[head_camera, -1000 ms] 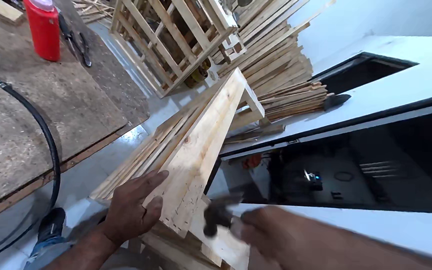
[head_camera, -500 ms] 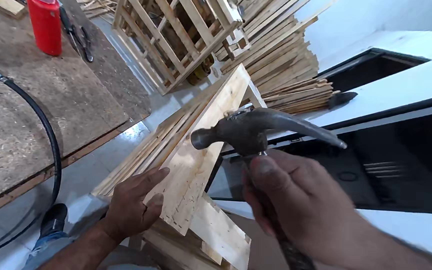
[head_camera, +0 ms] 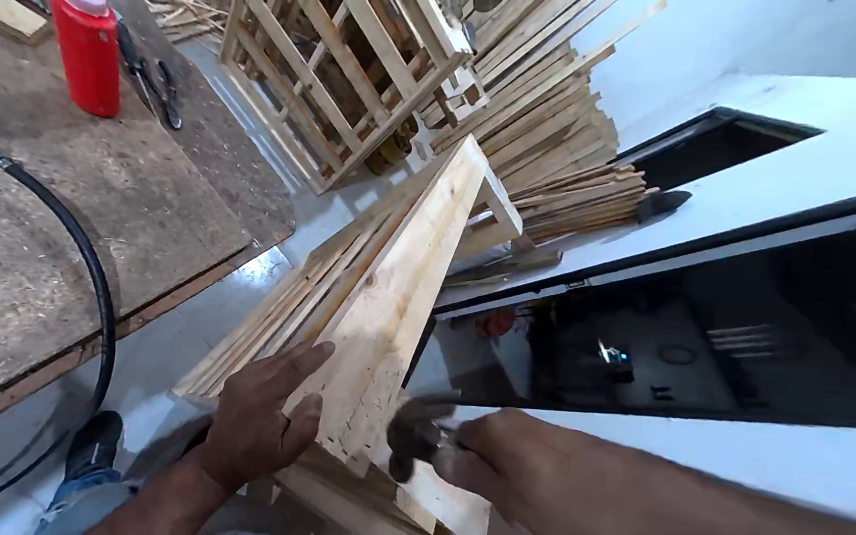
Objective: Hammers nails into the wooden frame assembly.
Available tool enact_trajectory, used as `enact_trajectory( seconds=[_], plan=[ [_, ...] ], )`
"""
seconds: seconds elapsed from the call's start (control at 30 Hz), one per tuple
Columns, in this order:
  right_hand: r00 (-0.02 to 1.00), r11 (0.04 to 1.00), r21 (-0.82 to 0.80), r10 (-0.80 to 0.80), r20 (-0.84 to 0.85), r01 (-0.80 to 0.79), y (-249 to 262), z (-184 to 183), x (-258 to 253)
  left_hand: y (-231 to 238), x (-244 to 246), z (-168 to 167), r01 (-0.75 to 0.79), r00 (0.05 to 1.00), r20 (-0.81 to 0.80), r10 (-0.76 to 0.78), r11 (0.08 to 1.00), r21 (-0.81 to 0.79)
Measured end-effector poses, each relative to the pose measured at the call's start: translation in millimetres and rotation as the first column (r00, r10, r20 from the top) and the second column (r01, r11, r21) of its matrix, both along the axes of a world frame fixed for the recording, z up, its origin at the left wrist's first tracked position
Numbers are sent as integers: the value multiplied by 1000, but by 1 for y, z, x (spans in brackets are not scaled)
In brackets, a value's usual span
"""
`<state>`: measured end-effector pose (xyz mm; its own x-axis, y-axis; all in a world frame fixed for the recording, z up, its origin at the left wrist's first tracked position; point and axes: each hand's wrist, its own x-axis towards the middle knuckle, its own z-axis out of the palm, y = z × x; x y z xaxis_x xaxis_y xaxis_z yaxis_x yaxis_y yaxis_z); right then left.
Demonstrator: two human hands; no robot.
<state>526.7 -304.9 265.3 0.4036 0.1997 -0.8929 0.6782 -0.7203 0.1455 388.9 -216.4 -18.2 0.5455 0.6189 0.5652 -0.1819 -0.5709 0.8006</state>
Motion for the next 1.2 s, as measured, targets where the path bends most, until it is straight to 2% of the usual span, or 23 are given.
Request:
enact_trajectory(
  seconds=[0.03,0.1,0.17,0.2,0.23,0.3,0.33,0.37,0.43,0.5,0.53,0.57,0.63,0.67,0.7,0.77,0.83,0.87,0.9,0.97,1.03,1.1,1.2],
  plan=[
    [1000,1000,15,21,15,-21,5,10,0,-1,0,-2,-4,1000,4,4,1000,0],
    [997,957,291,-24,72,2,11,33,-4,-1,1,-4,0,1000,17,-1,1000,20],
    [994,804,593,-94,60,41,9,32,-5,0,1,-4,-3,1000,24,3,999,33],
    [993,773,632,-107,43,56,5,22,-4,0,0,-4,-5,1000,20,4,999,35],
    [994,832,551,-102,28,70,1,12,-1,0,0,-3,-5,1000,18,4,999,36],
    [997,982,169,-80,-18,82,-5,-3,7,-1,-2,-1,3,1000,10,-3,1000,26],
    [998,996,67,-53,-16,54,-2,0,11,0,-1,-1,0,1000,11,0,1000,25],
    [1000,998,52,-31,-2,31,3,10,12,-1,0,-2,-12,1000,10,12,1000,23],
    [995,960,276,-70,66,49,10,33,8,-1,0,-3,-13,1000,7,13,1000,27],
    [987,776,630,-124,98,35,8,33,4,-2,0,-4,-14,1000,14,13,999,45],
    [987,717,696,-133,91,33,4,23,3,-1,0,-4,-14,1000,14,13,998,57],
    [991,757,652,-115,75,39,-2,12,3,-1,-1,-3,-14,1000,10,13,998,62],
    [995,958,272,-101,9,95,-6,-3,8,-2,-2,-1,-5,1000,-7,6,999,49],
    [995,988,116,-101,0,100,-3,-2,11,-2,-1,-1,-2,1000,-7,3,999,49],
    [995,994,55,-99,2,99,4,6,13,-4,-1,-1,-7,1000,-5,7,999,43],
    [991,968,218,-132,23,123,13,28,11,-4,-2,-3,-16,1000,-9,16,999,44],
    [985,824,551,-170,21,131,12,34,7,-5,-1,-2,-17,1000,-5,17,998,68],
    [985,764,633,-174,16,125,9,26,5,-5,-1,-1,-17,1000,-9,18,997,69],
    [987,781,613,-161,15,118,1,15,3,-5,-2,0,-13,1000,-20,14,998,65],
    [990,950,278,-143,-9,140,-15,-5,4,-5,-3,3,-8,999,-42,10,999,43],
    [995,993,52,-103,-10,104,-14,1,10,-6,-2,2,-18,999,-37,20,999,48],
    [993,980,163,-116,6,113,-4,24,8,-7,-2,-1,-20,1000,-20,21,998,58],
    [981,800,585,-191,45,129,-7,27,4,-6,0,-1,-19,1000,0,19,998,63]
  ],
)
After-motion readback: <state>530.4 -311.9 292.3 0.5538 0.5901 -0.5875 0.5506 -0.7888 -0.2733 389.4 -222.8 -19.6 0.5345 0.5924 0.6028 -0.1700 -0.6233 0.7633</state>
